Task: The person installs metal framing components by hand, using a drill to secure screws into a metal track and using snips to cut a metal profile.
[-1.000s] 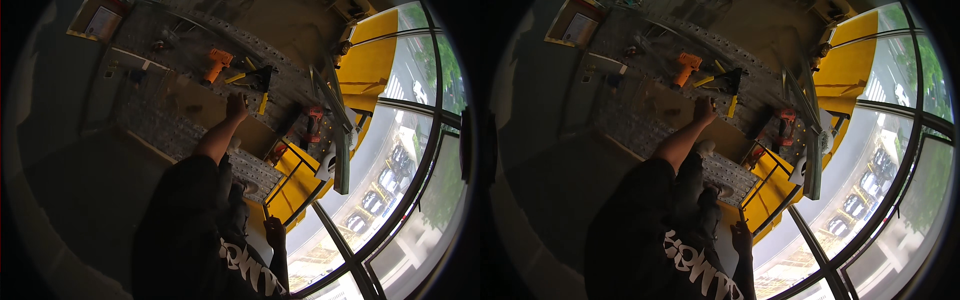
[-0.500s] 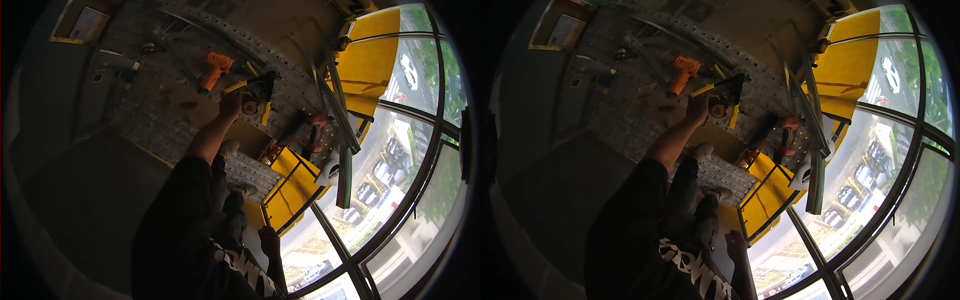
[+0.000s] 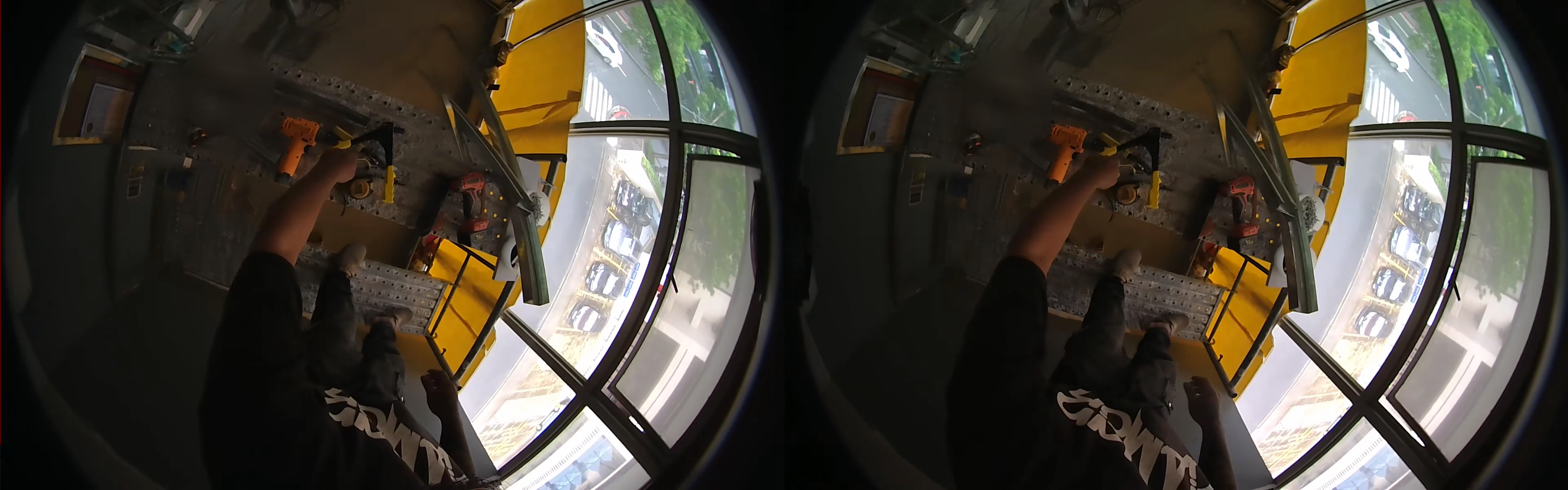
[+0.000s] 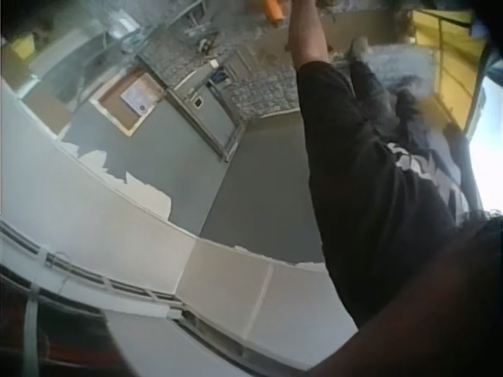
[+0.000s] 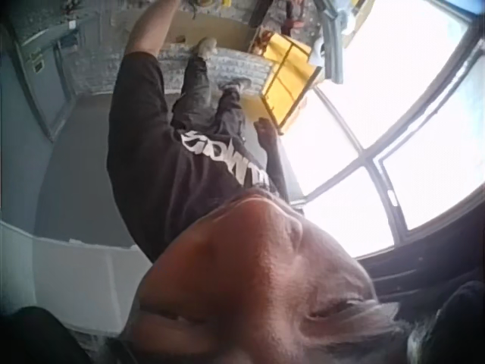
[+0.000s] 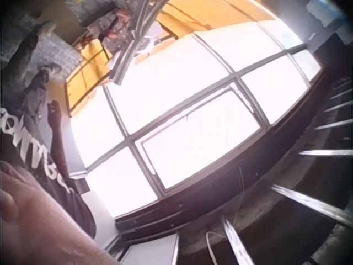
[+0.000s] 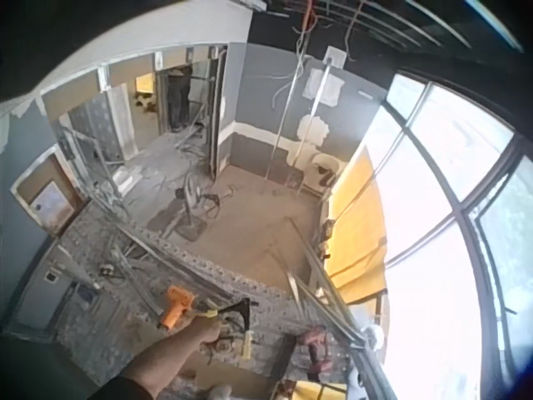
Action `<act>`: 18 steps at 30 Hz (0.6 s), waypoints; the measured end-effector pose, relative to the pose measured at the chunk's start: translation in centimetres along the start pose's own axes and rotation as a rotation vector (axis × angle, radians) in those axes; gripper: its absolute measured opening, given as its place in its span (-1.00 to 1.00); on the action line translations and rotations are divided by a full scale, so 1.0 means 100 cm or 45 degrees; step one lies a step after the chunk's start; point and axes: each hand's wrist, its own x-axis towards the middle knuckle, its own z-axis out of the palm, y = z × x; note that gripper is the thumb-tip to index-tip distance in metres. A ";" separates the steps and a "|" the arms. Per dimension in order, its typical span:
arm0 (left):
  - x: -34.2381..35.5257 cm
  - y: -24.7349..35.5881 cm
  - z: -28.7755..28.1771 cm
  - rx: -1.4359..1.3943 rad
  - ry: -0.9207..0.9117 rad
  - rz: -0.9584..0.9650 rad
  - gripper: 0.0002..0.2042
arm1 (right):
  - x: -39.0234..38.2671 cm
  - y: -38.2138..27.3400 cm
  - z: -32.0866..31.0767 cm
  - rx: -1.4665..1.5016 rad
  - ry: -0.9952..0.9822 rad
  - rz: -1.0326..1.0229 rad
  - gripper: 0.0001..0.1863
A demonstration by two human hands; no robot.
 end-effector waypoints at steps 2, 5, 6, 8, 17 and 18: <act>-0.008 0.010 -0.031 0.026 0.057 0.012 -0.70 | -0.006 0.003 -0.005 0.038 0.036 -0.011 -0.63; -0.007 0.016 -0.049 0.106 0.284 0.051 -0.64 | -0.015 0.008 -0.009 0.086 0.092 0.003 -0.62; -0.010 0.021 -0.058 0.209 0.254 0.110 -0.63 | -0.018 0.012 -0.010 0.098 0.111 0.027 -0.61; -0.019 0.019 -0.068 0.321 0.234 0.158 -0.62 | -0.017 0.018 -0.013 0.118 0.115 0.010 -0.60; -0.050 0.044 -0.100 0.433 0.345 0.128 -0.63 | -0.038 0.062 0.018 0.165 0.241 -0.040 -0.57; -0.023 0.005 -0.080 0.536 0.150 0.076 -0.65 | -0.041 0.073 0.021 0.020 0.227 -0.115 -0.56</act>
